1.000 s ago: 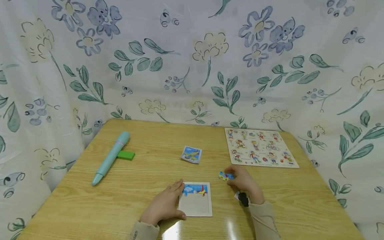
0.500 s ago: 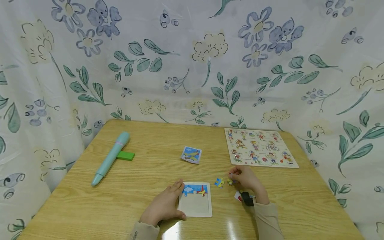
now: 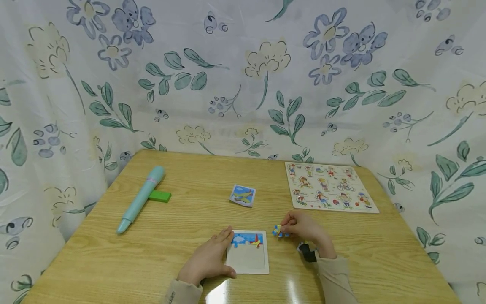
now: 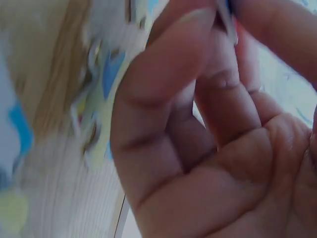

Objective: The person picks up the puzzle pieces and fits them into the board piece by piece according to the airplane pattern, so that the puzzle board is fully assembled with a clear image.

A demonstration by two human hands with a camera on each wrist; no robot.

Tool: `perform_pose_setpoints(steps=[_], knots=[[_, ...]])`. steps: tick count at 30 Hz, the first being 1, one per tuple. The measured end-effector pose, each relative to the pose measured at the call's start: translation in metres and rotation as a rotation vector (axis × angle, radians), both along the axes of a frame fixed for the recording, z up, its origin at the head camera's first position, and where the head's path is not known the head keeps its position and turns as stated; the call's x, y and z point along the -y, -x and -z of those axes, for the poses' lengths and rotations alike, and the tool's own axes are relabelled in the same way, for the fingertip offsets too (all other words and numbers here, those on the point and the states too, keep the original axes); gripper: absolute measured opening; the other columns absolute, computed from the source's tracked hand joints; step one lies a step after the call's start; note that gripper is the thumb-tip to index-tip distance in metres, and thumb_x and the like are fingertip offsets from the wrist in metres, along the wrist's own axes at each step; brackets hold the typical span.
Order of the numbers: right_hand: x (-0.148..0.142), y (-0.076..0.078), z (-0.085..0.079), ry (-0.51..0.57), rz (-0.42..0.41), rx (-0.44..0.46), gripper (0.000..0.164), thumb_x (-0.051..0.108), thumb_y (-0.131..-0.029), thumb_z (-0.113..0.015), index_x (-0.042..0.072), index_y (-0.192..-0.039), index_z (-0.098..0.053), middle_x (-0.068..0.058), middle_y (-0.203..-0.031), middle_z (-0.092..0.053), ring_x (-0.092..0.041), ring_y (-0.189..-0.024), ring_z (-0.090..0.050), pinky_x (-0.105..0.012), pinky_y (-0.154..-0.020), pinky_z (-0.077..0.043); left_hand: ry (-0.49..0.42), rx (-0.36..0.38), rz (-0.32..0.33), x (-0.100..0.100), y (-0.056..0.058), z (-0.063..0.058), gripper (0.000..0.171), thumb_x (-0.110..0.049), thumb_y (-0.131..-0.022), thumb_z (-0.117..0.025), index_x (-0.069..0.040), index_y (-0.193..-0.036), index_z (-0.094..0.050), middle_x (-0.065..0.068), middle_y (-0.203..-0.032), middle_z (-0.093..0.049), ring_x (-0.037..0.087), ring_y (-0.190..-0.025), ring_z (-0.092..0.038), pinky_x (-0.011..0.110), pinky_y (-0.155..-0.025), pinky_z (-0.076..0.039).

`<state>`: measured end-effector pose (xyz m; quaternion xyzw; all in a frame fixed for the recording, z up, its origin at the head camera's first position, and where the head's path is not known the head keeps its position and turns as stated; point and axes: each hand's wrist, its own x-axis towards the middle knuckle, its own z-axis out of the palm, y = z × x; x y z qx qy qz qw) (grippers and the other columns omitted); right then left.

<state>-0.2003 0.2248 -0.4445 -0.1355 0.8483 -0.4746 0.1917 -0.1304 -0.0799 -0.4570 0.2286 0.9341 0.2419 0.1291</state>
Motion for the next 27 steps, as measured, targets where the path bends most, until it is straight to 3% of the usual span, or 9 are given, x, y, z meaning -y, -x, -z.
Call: perform_pose_setpoints(steps=[4,8,13,21,27], knots=[[0.015,-0.003,-0.001,-0.014,-0.09,0.015,0.015,0.012,-0.087,-0.07,-0.001,-0.09,-0.063,0.0,-0.074,-0.065,-0.007,-0.064,-0.056,-0.017,-0.055,-0.046,0.008,-0.006,0.002,0.0,0.0,0.001,0.11,-0.045,-0.063,-0.086,0.004,-0.147,-0.034,0.019,-0.158,-0.028,0.036,-0.144,-0.032,0.056,-0.116,-0.032],[0.034,-0.008,-0.002,0.012,-0.168,0.037,0.015,0.011,-0.086,-0.072,-0.002,-0.087,-0.064,-0.001,-0.072,-0.064,-0.007,-0.06,-0.055,-0.017,-0.052,-0.046,0.011,-0.012,0.0,-0.001,0.0,0.0,0.11,-0.046,-0.063,-0.085,0.004,-0.147,-0.035,0.019,-0.158,-0.028,0.036,-0.144,-0.032,0.056,-0.116,-0.031],[0.054,-0.014,0.001,-0.014,-0.163,0.053,0.015,0.009,-0.084,-0.074,-0.001,-0.083,-0.062,0.002,-0.067,-0.06,-0.008,-0.056,-0.053,-0.018,-0.05,-0.046,0.009,-0.009,-0.003,-0.001,0.0,0.0,0.109,-0.046,-0.064,-0.085,0.004,-0.147,-0.035,0.019,-0.158,-0.028,0.036,-0.144,-0.032,0.056,-0.116,-0.032],[0.068,-0.018,0.006,-0.132,-0.14,-0.082,0.015,0.011,-0.08,-0.078,0.006,-0.076,-0.065,0.006,-0.066,-0.056,-0.007,-0.057,-0.044,-0.016,-0.049,-0.035,0.002,-0.007,-0.009,-0.001,0.0,0.0,0.109,-0.046,-0.063,-0.086,0.004,-0.146,-0.036,0.019,-0.157,-0.029,0.037,-0.144,-0.032,0.056,-0.116,-0.032],[0.074,-0.02,0.007,-0.217,-0.124,-0.127,0.018,0.015,-0.076,-0.081,0.011,-0.074,-0.064,0.007,-0.062,-0.051,-0.006,-0.054,-0.043,-0.017,-0.048,-0.035,0.011,-0.007,-0.009,-0.002,0.0,0.0,0.11,-0.047,-0.063,-0.086,0.004,-0.146,-0.036,0.019,-0.157,-0.03,0.038,-0.143,-0.033,0.056,-0.116,-0.032]])
